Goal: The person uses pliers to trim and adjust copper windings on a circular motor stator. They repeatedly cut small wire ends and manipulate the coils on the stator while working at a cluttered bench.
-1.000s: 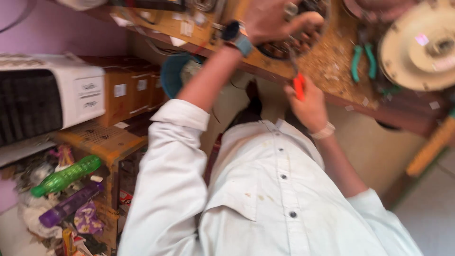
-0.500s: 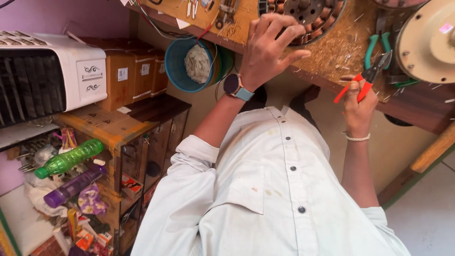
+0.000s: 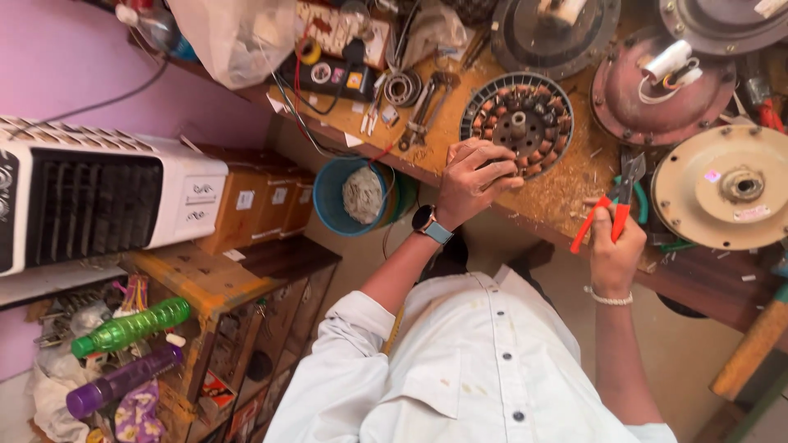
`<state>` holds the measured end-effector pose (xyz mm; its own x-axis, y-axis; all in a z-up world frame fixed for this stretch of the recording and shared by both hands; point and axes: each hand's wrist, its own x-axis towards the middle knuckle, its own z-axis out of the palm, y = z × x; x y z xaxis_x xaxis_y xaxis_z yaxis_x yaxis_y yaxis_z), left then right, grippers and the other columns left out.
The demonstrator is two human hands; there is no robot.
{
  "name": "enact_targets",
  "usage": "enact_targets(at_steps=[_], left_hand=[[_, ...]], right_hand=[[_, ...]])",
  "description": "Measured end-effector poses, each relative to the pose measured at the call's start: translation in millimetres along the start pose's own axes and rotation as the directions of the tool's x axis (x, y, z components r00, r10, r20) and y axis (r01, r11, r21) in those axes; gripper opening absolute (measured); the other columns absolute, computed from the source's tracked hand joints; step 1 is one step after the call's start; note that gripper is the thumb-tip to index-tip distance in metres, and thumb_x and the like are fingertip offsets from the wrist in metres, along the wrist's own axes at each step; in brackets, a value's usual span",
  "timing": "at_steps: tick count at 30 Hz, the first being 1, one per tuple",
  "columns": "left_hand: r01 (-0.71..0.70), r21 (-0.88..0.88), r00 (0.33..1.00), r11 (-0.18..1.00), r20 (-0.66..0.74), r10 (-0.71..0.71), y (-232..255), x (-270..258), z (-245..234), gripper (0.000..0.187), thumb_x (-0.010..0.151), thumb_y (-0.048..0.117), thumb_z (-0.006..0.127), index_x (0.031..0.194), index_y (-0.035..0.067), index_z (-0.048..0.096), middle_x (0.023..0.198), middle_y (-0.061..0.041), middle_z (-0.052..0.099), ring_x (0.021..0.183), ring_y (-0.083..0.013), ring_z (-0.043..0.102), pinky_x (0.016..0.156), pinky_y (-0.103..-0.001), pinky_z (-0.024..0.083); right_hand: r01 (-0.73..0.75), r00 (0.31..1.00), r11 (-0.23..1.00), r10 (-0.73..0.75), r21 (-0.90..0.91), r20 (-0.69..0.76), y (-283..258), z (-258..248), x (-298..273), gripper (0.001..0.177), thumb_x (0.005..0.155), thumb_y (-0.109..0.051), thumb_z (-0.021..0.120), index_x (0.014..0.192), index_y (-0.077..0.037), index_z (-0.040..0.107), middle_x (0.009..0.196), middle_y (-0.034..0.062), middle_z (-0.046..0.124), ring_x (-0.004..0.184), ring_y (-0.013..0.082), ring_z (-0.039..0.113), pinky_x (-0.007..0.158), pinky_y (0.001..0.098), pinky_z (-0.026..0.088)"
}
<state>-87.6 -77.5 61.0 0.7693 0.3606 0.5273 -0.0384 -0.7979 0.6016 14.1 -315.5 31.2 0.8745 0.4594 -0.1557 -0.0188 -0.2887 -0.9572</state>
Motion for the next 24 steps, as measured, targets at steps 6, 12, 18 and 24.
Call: enact_targets(at_steps=[6,12,18,24], left_hand=[[-0.028,-0.06,0.985,0.998,0.17,0.038,-25.6,8.5,-7.6,0.027,0.077,0.039,0.086,0.092,0.018,0.078,0.107,0.008,0.071,0.099,-0.0158,0.06,0.097,-0.036,0.04],[-0.074,-0.056,0.961,0.996,0.263,0.087,-35.1,9.5,-15.1,0.038,0.079,0.048,0.085,0.099,0.017,0.074,0.117,0.005,0.069,0.113,-0.018,0.06,0.105,-0.037,0.038],[0.292,0.021,0.952,0.956,-0.096,-0.289,-30.0,-14.0,-3.8,0.056,0.094,0.043,0.076,0.136,0.012,0.054,0.141,-0.013,0.05,0.135,-0.0329,0.049,0.115,-0.044,0.038],[0.533,-0.63,0.735,0.564,0.015,-0.678,-9.7,-30.2,32.3,0.072,0.099,0.036,0.067,0.155,0.007,0.032,0.151,-0.017,0.045,0.138,-0.028,0.046,0.117,-0.042,0.036]], right_hand=[[0.073,0.992,0.99,-0.06,-0.117,0.113,1.6,-7.8,-9.3,0.023,0.106,-0.016,0.06,0.118,-0.003,0.075,0.071,-0.0028,0.051,0.065,0.0063,0.04,0.059,0.0261,0.036],[-0.027,0.987,0.971,0.063,-0.237,0.145,42.7,-9.6,-8.6,0.024,0.102,-0.02,0.061,0.116,-0.006,0.075,0.065,0.0088,0.053,0.059,0.0138,0.044,0.056,0.0337,0.04],[0.281,0.952,0.903,-0.22,-0.325,0.214,105.9,-1.4,0.5,0.027,0.103,-0.023,0.057,0.116,-0.001,0.068,0.089,0.018,0.064,0.073,0.016,0.061,0.07,0.0406,0.049],[-0.171,0.942,0.934,0.249,-0.315,0.224,114.9,3.0,-15.4,0.036,0.103,-0.035,0.06,0.106,0.0,0.069,0.068,0.0093,0.058,0.063,0.017,0.054,0.06,0.0372,0.048]])
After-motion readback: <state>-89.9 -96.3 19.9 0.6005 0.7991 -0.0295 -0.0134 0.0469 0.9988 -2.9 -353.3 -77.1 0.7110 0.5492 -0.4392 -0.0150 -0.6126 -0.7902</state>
